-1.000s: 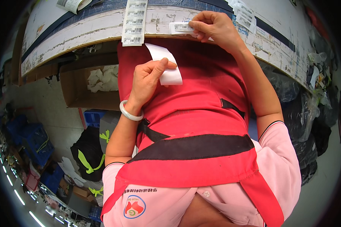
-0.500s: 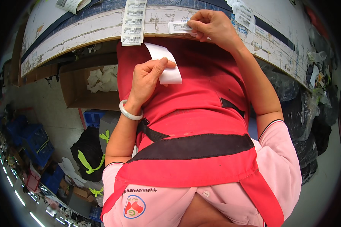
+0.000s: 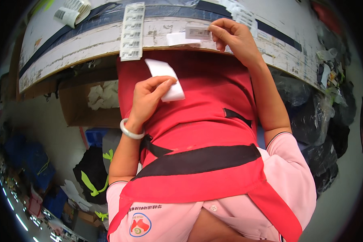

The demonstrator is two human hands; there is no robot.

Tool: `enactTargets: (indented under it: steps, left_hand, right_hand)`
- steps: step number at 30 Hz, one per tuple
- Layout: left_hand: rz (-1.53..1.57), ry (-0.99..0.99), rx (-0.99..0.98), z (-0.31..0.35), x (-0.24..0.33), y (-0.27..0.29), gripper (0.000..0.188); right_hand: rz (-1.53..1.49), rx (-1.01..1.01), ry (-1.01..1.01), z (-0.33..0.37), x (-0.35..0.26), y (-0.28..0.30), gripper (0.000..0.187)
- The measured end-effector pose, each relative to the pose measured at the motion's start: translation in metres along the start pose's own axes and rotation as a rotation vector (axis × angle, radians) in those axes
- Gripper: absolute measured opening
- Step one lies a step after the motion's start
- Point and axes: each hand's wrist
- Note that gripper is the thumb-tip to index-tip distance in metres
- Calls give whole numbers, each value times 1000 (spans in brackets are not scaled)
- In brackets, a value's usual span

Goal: Checking and sorting printed garment labels or price tags at a workstation.

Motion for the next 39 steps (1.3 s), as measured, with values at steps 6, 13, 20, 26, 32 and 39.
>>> enactTargets:
  steps: [6, 13, 20, 26, 32, 39]
  left_hand:
    - [147, 56, 3, 14, 6, 17, 23]
    - [620, 77, 84, 29, -20, 93, 31]
    - [926, 198, 578, 24, -137, 209, 33]
    - [97, 406, 1024, 41, -228, 265, 54]
    - [167, 371, 857, 26, -173, 215, 48]
    - [32, -25, 541, 10, -68, 146, 29]
  right_hand:
    - [238, 485, 27, 1, 42, 93, 22]
    - [889, 655, -71, 2, 63, 98, 39]
    - [500, 346, 491, 10, 2, -13, 18]
    - [667, 59, 823, -11, -18, -148, 35]
    - [826, 107, 875, -30, -2, -166, 24]
    - [677, 155, 1017, -38, -14, -148, 8]
Point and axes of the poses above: each hand's wrist, its own z-axis away from the middle knuckle, its own y-axis out of the back of the hand, x = y × z, and after that the axes turned 3 degrees about x, right-handed
